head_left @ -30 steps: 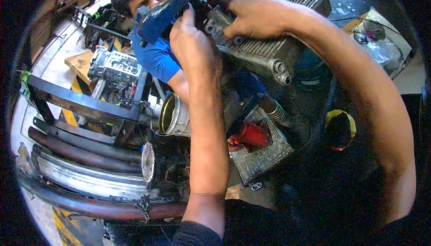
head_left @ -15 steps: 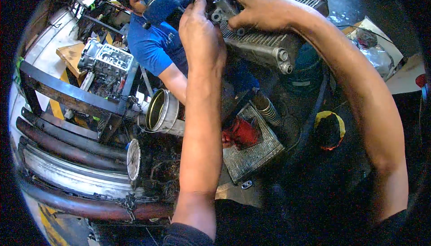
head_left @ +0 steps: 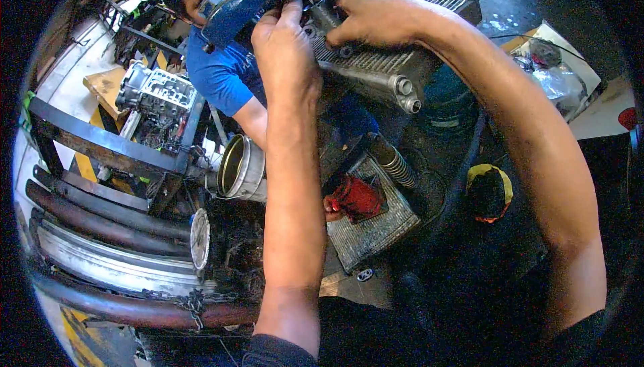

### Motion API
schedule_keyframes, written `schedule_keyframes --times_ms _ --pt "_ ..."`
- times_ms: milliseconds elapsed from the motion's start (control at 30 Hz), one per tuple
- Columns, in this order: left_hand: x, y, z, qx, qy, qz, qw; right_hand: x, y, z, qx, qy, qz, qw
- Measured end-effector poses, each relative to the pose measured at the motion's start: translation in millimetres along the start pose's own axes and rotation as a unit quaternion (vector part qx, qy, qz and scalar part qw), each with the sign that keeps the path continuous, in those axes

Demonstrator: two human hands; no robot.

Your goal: Repairing or preparing an automotive radiator/intercooler using a bench vise and tools.

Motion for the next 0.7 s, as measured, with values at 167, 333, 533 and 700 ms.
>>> schedule_keyframes --times_ms 167,333,533,700 --pt "1.1 -3.8 0.3 0.011 0.004 0.011 1.0 -1.1 0.9 -3.0 0.007 -0.008 0.038 0.999" --pt "0.6 -2.6 -0.7 -0.002 0.004 0.014 1.0 1.8 -0.3 -0.7 -0.01 -0.024 0.072 0.997" --pt "-3.4 -5.5 1.1 0.016 0.0 0.106 0.994 1.8 3.3 4.2 -0.051 -0.019 0.018 0.998" --pt "1.4 -9.3 -5.3 0.037 -0.021 0.091 0.995 0.2 3.2 1.2 -0.045 -0.016 0.01 0.999"
Point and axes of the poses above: each hand's wrist, its own z-axis towards the middle knuckle, its own x-axis out of the palm, y = z × x, the point moved 6 cm from there along z, towards the middle knuckle, and after that the axes turned 12 degrees about -z, right-handed, at the moved point
